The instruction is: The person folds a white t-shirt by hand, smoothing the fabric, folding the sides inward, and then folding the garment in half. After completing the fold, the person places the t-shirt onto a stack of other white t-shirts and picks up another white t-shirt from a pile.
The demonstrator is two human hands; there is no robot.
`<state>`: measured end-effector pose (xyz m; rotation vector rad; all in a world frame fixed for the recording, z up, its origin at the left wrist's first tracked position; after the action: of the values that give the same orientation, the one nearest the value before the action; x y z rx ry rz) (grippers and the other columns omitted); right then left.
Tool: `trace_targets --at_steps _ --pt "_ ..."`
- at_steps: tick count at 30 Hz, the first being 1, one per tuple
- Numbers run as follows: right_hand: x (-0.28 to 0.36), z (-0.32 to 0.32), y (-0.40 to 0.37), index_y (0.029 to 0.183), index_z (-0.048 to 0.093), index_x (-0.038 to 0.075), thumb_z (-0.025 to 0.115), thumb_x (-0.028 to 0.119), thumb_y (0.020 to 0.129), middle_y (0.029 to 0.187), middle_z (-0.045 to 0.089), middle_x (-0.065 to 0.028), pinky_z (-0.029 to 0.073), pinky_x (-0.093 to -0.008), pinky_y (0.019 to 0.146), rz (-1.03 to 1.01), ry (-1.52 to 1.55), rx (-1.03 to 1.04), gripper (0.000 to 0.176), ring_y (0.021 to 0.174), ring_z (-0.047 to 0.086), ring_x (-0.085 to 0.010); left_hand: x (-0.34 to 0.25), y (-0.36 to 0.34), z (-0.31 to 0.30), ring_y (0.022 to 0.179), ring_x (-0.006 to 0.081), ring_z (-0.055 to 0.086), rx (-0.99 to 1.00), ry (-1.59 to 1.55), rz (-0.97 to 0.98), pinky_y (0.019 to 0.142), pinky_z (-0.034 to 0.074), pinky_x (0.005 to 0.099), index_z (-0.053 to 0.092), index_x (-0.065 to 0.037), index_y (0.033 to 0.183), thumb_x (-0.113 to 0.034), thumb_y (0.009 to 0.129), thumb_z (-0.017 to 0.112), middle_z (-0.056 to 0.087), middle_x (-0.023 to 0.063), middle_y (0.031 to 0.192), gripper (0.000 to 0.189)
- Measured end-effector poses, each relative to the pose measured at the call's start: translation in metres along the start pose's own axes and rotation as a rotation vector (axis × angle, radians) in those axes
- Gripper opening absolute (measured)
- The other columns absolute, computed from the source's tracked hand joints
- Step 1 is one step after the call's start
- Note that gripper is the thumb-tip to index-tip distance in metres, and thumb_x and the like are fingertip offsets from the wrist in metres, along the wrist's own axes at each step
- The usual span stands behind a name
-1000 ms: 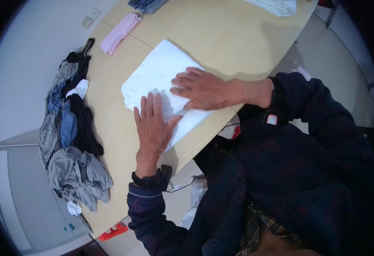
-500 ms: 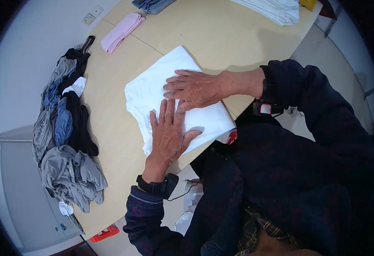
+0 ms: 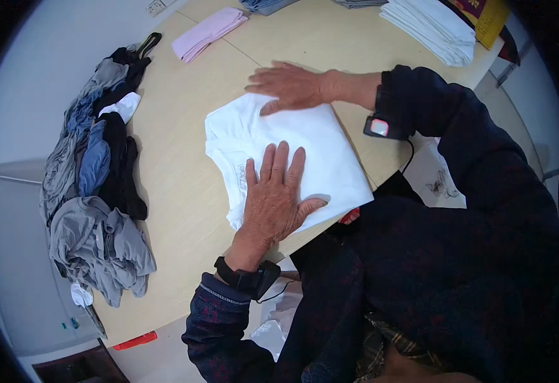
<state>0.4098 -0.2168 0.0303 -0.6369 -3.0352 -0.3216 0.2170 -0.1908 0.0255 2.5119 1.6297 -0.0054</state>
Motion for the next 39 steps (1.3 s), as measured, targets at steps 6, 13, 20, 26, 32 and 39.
trace_targets --at_steps 6,13,20,26,32,39 --pt "0.085 0.021 0.011 0.146 0.034 0.007 0.040 0.058 0.096 0.151 0.032 -0.0160 0.016 -0.0485 0.118 -0.350 0.105 0.075 0.072 0.142 0.025 -0.0321 0.001 0.003 -0.002 0.142 0.0408 0.023 0.019 -0.021 0.007 0.112 0.015 0.0626 0.032 -0.008 0.148 -0.072 0.084 0.046 0.028 0.0237 0.151 0.092" --pt "0.077 0.019 0.049 0.144 0.037 0.005 0.042 0.056 0.095 0.150 0.035 -0.0165 0.018 -0.0494 0.116 -0.308 0.104 0.113 0.071 0.142 0.027 -0.0324 0.002 0.002 0.002 0.143 0.0415 0.022 0.034 -0.016 -0.023 0.111 0.014 0.0631 0.031 -0.007 0.148 -0.073 0.083 0.045 0.026 0.0241 0.152 0.094" --pt "0.099 0.033 0.062 0.143 0.040 0.006 0.044 0.054 0.094 0.149 0.034 -0.0217 0.017 -0.0500 0.116 -0.362 0.082 0.031 0.070 0.142 0.026 -0.0337 0.001 0.002 0.000 0.143 0.0411 0.021 0.053 -0.032 -0.022 0.112 0.014 0.0618 0.030 -0.006 0.148 -0.071 0.084 0.047 0.028 0.0242 0.152 0.093" --pt "0.085 0.002 0.017 0.146 0.037 0.011 0.048 0.054 0.093 0.152 0.030 -0.0207 0.016 -0.0515 0.117 -0.274 0.164 -0.055 0.069 0.143 0.024 -0.0340 0.001 0.001 0.002 0.143 0.0407 0.021 0.045 -0.012 -0.013 0.111 0.014 0.0622 0.026 -0.009 0.150 -0.070 0.085 0.047 0.024 0.0233 0.154 0.092" --pt "0.024 0.013 -0.017 0.146 0.038 0.012 0.046 0.057 0.093 0.151 0.033 -0.0200 0.020 -0.0504 0.114 -0.067 0.036 0.067 0.069 0.142 0.026 -0.0347 0.000 0.001 0.003 0.142 0.0407 0.023 0.023 0.039 0.017 0.111 0.015 0.0624 0.026 -0.007 0.150 -0.067 0.085 0.049 0.026 0.0223 0.153 0.091" --pt "0.040 -0.014 -0.033 0.145 0.039 0.013 0.041 0.058 0.096 0.148 0.035 -0.0202 0.019 -0.0529 0.114 -0.098 0.053 -0.031 0.067 0.141 0.026 -0.0344 0.002 0.002 0.005 0.143 0.0386 0.022 0.031 0.064 0.006 0.111 0.014 0.0610 0.027 -0.009 0.150 -0.073 0.086 0.039 0.026 0.0198 0.154 0.091"
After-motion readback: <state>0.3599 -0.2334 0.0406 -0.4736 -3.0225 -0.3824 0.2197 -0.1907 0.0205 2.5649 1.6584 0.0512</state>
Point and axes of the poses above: each hand's wrist, its own y-axis towards the middle knuckle, its own z-axis out of the palm, x = y × z, the point moved 8 cm from there along y, towards the middle knuckle
